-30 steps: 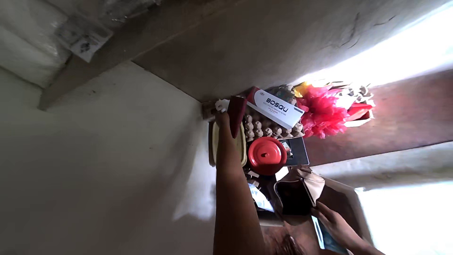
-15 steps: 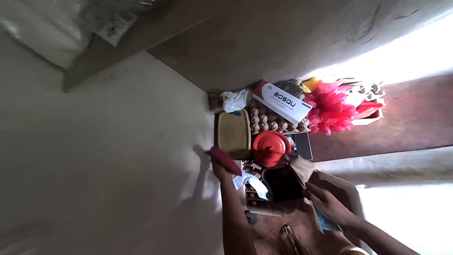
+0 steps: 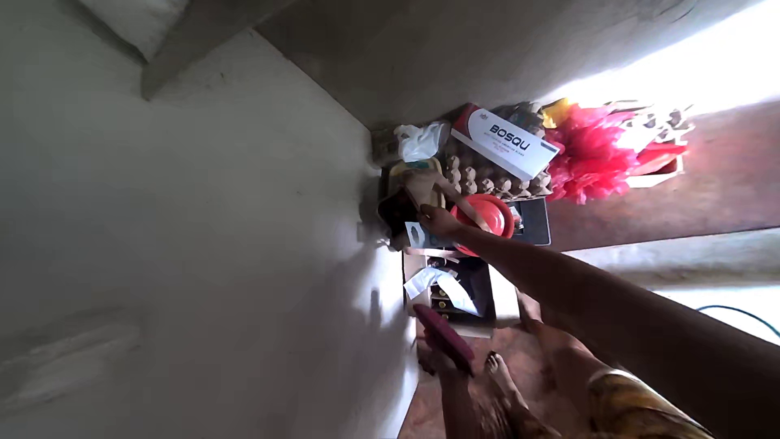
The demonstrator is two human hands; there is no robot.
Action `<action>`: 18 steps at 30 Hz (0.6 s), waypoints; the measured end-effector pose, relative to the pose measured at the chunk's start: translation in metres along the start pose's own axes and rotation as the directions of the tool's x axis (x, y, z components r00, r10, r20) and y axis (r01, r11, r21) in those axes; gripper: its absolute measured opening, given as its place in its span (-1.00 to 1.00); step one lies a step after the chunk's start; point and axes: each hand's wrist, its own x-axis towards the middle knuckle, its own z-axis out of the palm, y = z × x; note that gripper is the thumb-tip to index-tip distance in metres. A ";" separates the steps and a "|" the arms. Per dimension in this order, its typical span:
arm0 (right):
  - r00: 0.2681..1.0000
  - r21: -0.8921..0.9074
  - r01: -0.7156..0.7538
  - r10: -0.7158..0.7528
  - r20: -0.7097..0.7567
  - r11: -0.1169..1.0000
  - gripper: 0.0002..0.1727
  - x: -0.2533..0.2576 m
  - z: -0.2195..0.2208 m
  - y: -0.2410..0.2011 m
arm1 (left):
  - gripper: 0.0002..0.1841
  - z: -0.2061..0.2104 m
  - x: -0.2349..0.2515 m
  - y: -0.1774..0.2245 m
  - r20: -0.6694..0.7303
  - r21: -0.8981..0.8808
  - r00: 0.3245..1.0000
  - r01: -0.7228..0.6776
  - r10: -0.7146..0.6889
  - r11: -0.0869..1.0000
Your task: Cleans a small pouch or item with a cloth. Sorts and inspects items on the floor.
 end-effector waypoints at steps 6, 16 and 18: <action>0.992 -0.076 0.003 -0.012 -0.128 0.997 -0.52 -0.002 -0.026 0.039 | -0.39 0.038 -0.012 0.023 0.094 -0.001 0.995 -0.035 0.035 0.999; 0.838 0.182 -0.249 0.306 -0.452 0.951 -0.26 -0.017 -0.098 0.064 | -0.03 0.125 -0.019 0.097 0.268 0.299 0.922 -0.357 0.281 0.885; 0.899 0.110 -0.147 0.179 -0.400 0.983 -0.34 -0.057 -0.093 0.057 | 0.12 0.136 -0.029 0.104 0.306 0.354 0.874 -0.472 0.378 0.807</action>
